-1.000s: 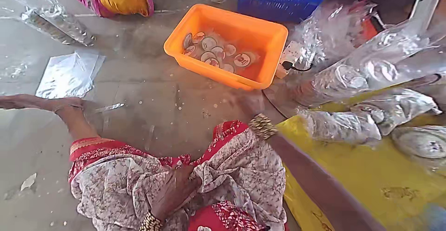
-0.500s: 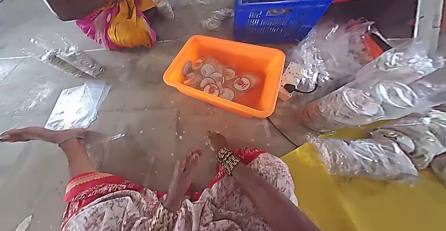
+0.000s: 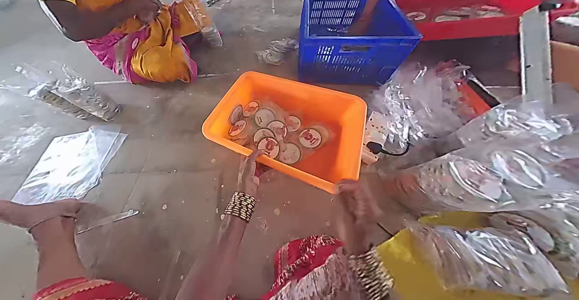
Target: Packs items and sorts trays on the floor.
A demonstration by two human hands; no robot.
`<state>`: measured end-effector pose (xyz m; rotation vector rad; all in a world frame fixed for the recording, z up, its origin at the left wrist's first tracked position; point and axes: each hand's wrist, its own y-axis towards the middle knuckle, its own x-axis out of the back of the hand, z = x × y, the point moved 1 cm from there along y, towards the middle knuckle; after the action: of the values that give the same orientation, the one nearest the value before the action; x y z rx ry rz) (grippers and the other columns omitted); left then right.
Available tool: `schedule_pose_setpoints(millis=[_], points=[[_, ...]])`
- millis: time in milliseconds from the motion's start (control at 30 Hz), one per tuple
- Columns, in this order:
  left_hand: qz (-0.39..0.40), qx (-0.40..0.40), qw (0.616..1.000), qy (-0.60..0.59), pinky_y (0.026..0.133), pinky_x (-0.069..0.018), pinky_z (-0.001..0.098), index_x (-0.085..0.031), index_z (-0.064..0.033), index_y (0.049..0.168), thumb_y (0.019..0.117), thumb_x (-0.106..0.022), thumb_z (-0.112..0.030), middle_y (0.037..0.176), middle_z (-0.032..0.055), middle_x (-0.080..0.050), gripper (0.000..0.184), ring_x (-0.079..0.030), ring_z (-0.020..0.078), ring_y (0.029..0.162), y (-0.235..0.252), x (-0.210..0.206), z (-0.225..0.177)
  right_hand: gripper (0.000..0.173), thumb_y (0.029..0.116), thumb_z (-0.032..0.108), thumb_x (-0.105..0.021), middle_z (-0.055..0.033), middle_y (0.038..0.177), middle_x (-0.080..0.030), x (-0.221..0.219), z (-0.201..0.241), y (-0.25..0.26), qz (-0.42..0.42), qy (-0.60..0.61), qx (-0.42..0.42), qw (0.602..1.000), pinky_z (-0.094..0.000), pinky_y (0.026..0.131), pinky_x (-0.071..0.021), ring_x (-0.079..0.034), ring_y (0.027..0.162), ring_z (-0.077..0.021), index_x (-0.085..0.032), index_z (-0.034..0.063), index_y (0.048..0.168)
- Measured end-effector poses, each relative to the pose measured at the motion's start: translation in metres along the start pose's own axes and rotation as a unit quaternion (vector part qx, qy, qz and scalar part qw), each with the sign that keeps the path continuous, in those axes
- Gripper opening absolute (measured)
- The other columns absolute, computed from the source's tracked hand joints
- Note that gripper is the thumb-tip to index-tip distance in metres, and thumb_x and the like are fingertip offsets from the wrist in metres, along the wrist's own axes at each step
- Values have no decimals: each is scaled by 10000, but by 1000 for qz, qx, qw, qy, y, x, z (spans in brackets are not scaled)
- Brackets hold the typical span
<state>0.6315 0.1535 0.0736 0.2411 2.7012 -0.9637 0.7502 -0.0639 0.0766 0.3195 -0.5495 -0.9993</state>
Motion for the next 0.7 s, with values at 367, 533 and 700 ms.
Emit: schedule_pose_setpoints(millis=[367,533,700], points=[[-89,-115,988,-47,817,-539,369,-423,3,1427,916,-537,17,1219,204,-572,524,-601,231,1006,-41,71,38,129,1082,154,-473,38,799,-543,22,2,92,-298,233,-322,868,-218,657,-519,-568,675,-32,-553,84,1008],[-118,-101,987,-32,837,-550,431,-426,-21,1460,1027,-542,-136,1268,236,-578,463,-623,281,1036,-47,114,71,220,1085,71,-366,85,767,-608,18,96,46,-217,305,-159,913,-191,669,-590,-645,698,0,-539,116,957],[-96,32,994,-44,1029,-462,532,-321,-35,1542,1130,-301,-343,1505,240,-439,514,-513,363,1301,-115,107,88,100,1069,177,-499,151,880,-612,-14,179,-13,-75,336,68,936,-121,726,-537,-609,800,62,-592,183,1032]])
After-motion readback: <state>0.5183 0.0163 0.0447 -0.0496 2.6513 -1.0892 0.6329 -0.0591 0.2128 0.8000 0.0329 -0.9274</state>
